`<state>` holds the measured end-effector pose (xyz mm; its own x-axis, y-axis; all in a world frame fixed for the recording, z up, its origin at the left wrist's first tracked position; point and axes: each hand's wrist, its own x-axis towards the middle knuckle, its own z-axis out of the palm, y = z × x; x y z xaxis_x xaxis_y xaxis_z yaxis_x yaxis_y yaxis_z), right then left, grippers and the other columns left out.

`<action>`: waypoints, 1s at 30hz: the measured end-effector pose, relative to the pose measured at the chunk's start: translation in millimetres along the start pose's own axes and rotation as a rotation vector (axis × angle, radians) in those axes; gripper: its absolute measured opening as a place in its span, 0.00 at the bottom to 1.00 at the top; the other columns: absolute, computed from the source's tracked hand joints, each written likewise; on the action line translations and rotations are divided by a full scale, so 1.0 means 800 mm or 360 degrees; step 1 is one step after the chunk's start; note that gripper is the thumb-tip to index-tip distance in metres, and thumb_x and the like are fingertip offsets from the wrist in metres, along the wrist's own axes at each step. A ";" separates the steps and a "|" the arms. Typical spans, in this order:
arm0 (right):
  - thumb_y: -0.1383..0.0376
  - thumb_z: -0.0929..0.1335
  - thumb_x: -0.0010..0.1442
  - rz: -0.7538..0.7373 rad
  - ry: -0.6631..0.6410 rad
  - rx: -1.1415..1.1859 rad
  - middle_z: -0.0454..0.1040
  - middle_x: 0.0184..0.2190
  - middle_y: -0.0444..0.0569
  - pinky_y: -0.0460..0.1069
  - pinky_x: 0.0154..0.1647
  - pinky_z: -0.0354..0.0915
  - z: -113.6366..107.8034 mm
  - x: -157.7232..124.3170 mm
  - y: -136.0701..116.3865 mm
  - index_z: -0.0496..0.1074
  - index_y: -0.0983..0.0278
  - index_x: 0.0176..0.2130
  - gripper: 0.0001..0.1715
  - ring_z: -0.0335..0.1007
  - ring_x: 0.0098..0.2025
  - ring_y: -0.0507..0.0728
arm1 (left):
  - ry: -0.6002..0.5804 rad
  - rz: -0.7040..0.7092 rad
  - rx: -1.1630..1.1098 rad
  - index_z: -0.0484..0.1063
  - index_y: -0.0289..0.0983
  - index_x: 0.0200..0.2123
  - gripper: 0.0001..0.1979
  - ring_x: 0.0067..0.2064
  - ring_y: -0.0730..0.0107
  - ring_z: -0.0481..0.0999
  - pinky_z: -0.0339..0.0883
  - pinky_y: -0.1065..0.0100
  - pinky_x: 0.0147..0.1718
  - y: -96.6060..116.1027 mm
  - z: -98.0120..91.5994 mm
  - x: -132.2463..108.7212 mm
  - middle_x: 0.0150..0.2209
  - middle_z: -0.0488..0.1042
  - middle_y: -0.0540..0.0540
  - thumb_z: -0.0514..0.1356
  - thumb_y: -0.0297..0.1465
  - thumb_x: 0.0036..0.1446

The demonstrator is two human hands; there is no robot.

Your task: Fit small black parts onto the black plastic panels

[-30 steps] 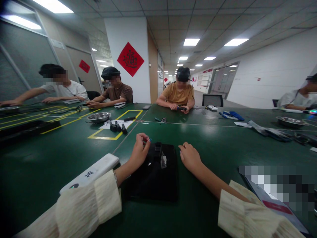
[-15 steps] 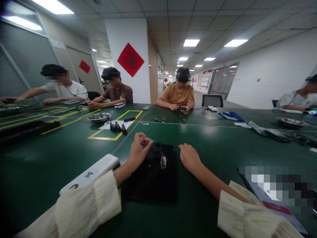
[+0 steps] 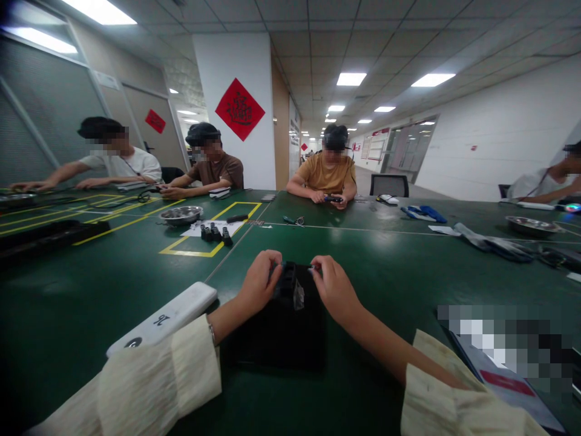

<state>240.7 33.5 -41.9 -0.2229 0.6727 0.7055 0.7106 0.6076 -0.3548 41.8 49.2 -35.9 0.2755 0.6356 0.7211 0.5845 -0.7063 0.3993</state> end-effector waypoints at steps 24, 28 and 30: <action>0.69 0.67 0.56 -0.0682 0.0380 -0.0180 0.77 0.35 0.44 0.53 0.47 0.61 -0.014 -0.010 -0.040 0.66 0.59 0.38 0.09 0.70 0.44 0.55 | -0.0384 0.0201 -0.0040 0.67 0.40 0.32 0.15 0.46 0.64 0.63 0.53 0.60 0.49 0.041 -0.013 -0.005 0.39 0.69 0.46 0.43 0.36 0.63; 0.69 0.67 0.56 -0.0601 0.0368 -0.0091 0.77 0.34 0.44 0.54 0.47 0.63 -0.015 -0.012 -0.042 0.67 0.58 0.39 0.09 0.70 0.43 0.56 | -0.0399 0.0320 0.0006 0.66 0.39 0.35 0.12 0.49 0.62 0.62 0.51 0.59 0.52 0.040 -0.016 -0.007 0.41 0.69 0.45 0.44 0.34 0.62; 0.69 0.67 0.56 -0.0600 0.0354 -0.0089 0.77 0.34 0.45 0.53 0.46 0.64 -0.015 -0.012 -0.041 0.68 0.57 0.39 0.09 0.70 0.43 0.56 | -0.0383 0.0347 0.0003 0.66 0.39 0.36 0.11 0.50 0.62 0.62 0.50 0.59 0.53 0.040 -0.017 -0.007 0.41 0.69 0.44 0.45 0.33 0.61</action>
<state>227.8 2.0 -29.8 -0.3289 0.2976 0.8963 0.6435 0.7652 -0.0179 48.7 18.3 -19.5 0.5668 0.5249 0.6351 0.4933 -0.8336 0.2487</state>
